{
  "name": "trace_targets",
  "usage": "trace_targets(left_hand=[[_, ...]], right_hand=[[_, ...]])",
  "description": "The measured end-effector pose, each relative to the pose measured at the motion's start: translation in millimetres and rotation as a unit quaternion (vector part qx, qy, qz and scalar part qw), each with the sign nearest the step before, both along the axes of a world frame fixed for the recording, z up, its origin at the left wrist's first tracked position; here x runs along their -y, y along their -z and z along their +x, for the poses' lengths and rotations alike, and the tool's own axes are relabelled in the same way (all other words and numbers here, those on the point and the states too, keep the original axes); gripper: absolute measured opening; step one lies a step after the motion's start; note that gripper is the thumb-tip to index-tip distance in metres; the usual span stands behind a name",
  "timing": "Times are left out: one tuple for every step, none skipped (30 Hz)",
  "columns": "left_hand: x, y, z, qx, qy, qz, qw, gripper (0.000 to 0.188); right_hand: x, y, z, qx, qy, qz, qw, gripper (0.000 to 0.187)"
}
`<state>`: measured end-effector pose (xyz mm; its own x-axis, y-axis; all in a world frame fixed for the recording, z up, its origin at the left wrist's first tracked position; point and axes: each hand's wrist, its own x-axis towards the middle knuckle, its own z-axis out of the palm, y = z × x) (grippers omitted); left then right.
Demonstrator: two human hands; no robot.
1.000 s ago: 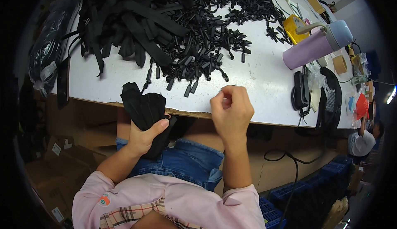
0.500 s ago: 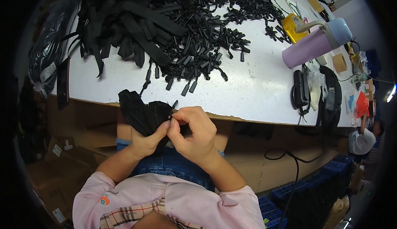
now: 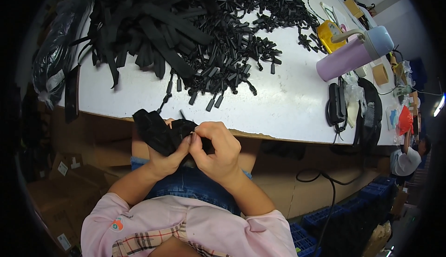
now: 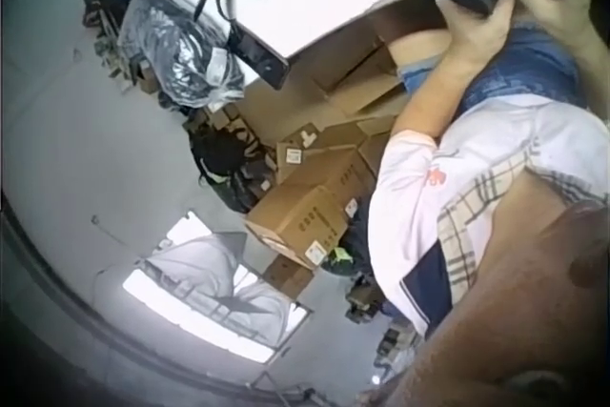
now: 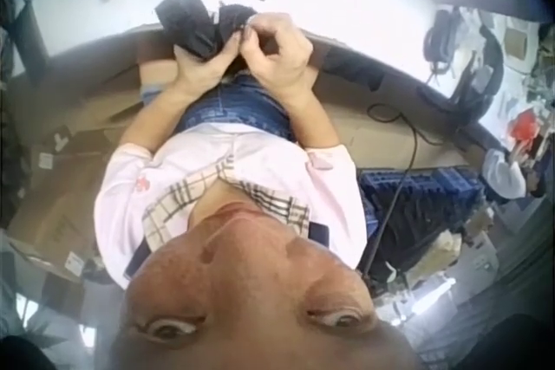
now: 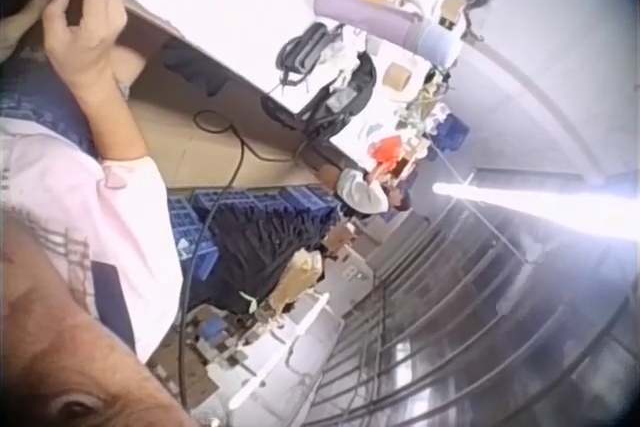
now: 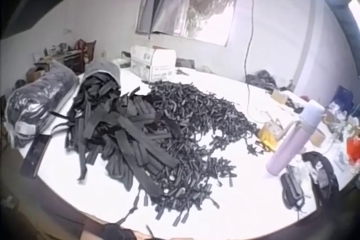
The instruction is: Assembling small black plastic and fabric components, likely zipper pulls, at a production workbench.
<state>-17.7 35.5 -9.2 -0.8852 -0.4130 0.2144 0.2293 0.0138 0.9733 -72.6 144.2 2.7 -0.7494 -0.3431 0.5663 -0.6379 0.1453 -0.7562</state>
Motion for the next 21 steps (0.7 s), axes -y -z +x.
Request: trace_targets(left_hand=[[2, -1, -1, -0.008, 0.009, -0.003, 1.000, 0.012], [3, -3, -2, -0.013, 0.010, -0.005, 1.000, 0.012], [2, -6, -1, 0.015, 0.016, -0.010, 1.000, 0.012], [2, -8, 0, 0.043, 0.022, -0.015, 0.999, 0.011], [3, -8, 0, 0.033, 0.023, -0.018, 0.999, 0.011], [3, -6, 0, 0.032, 0.028, -0.015, 0.999, 0.012], [3, -7, 0, 0.031, 0.033, -0.011, 0.999, 0.013], [3, -10, 1, 0.040, 0.049, -0.010, 0.998, 0.014], [3, -10, 1, 0.031, 0.049, -0.013, 0.998, 0.014], [4, -10, 1, 0.045, 0.048, -0.004, 0.998, 0.013], [3, -10, 1, 0.059, 0.046, 0.004, 0.997, 0.013], [3, -7, 1, 0.038, 0.029, -0.011, 0.999, 0.015], [2, -4, 2, 0.031, 0.028, -0.015, 0.999, 0.015], [3, -1, 4, 0.043, 0.028, -0.005, 0.999, 0.016], [3, 0, 5, 0.055, 0.027, 0.005, 0.998, 0.017], [2, -2, 5, 0.059, 0.033, 0.036, 0.997, 0.017], [2, -3, 5, 0.056, 0.032, 0.034, 0.997, 0.017], [2, -3, 6, 0.053, 0.033, 0.056, 0.996, 0.017], [2, -3, 6, 0.050, 0.035, 0.079, 0.995, 0.017], [3, -5, 6, 0.047, 0.034, 0.078, 0.995, 0.017], [3, -8, 6, 0.049, 0.049, 0.084, 0.994, 0.017]], right_hand=[[0, -1, -1, -0.016, -0.009, -0.003, 1.000, 0.014], [-1, -2, -2, -0.021, -0.008, -0.005, 1.000, 0.014], [-1, -3, -2, -0.019, -0.001, 0.003, 1.000, 0.013], [-2, -4, -2, -0.018, 0.007, 0.010, 1.000, 0.013], [-2, -4, -1, -0.028, 0.008, 0.006, 1.000, 0.013], [-2, -4, 0, -0.011, 0.011, 0.004, 1.000, 0.013], [-1, -5, 1, 0.005, 0.013, 0.002, 1.000, 0.014], [0, -4, 1, 0.004, 0.012, 0.000, 1.000, 0.013], [0, -4, 1, -0.005, 0.012, -0.003, 1.000, 0.013], [1, -4, 2, 0.010, 0.014, -0.001, 1.000, 0.013], [-1, -6, 3, 0.024, 0.016, 0.000, 1.000, 0.013], [-2, -6, 4, 0.020, 0.016, -0.002, 1.000, 0.013], [-3, -5, 4, 0.013, 0.016, -0.006, 1.000, 0.013], [-4, -3, 4, 0.001, 0.013, 0.000, 1.000, 0.012], [-4, -3, 5, -0.010, 0.009, 0.007, 1.000, 0.011], [-4, -4, 5, -0.011, 0.007, 0.007, 1.000, 0.011], [-4, -5, 5, -0.014, 0.006, 0.005, 1.000, 0.011], [-5, -6, 5, 0.005, -0.004, -0.002, 1.000, 0.011], [-5, -7, 5, 0.026, -0.014, -0.009, 1.000, 0.011], [-5, -7, 6, 0.023, -0.015, -0.011, 1.000, 0.011], [-5, -6, 6, 0.029, -0.007, -0.018, 0.999, 0.011]])
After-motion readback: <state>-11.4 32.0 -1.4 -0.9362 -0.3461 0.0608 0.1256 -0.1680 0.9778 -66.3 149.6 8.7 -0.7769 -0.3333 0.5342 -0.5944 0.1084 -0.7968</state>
